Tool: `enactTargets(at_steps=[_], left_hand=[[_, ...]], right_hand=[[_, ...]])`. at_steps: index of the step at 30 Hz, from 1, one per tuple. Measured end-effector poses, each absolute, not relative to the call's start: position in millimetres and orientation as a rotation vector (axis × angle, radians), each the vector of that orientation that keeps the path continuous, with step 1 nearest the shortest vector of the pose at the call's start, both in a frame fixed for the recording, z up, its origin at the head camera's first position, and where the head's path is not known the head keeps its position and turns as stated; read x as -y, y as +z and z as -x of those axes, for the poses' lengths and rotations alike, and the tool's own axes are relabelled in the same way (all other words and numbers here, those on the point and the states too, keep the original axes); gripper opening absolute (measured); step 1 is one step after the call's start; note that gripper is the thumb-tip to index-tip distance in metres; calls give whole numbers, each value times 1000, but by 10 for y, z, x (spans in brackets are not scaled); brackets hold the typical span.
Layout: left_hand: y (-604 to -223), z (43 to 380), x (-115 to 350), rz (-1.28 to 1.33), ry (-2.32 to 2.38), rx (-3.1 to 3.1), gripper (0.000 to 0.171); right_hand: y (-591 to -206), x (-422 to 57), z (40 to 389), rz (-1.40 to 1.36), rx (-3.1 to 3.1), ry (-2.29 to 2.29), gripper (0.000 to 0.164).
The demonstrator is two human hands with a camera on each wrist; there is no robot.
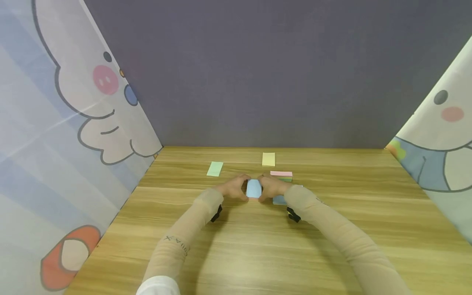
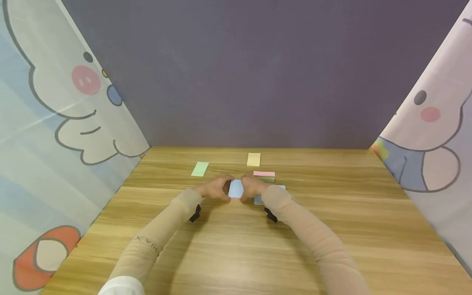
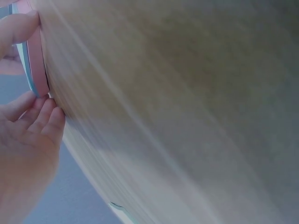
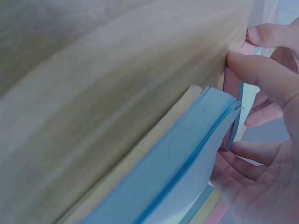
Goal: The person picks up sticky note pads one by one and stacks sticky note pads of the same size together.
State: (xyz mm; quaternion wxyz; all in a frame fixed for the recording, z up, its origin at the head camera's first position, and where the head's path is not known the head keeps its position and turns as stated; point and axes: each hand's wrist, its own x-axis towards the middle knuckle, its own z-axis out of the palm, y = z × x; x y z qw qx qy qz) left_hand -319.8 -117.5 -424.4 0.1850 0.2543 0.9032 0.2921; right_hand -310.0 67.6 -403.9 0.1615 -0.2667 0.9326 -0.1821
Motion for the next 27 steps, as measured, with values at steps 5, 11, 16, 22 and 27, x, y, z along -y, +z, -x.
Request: enactTargets(at_steps=[5,11,16,22,27], left_hand=[[-4268,3193,1187,-729,821,-2538,79],[-4275,3209,1198,-725,826,-2544,81],[-4266,3221,1189,-732,821,-2547,81],[-4208,3226,1182,-727,844,-2528,80],[-4239,3220,1192,-712,854,-2513,80]], right_hand=[[-4054,-668,3085,743,-2669,-506,60],[-4051,-656,3092,752,-2688,-491,58],[-4045,-673,3097,776,-2690,-502,59],[-4013,-691,3117,767,-2673,-526,57],[-4042,-682,3110,766,-2675,-503,60]])
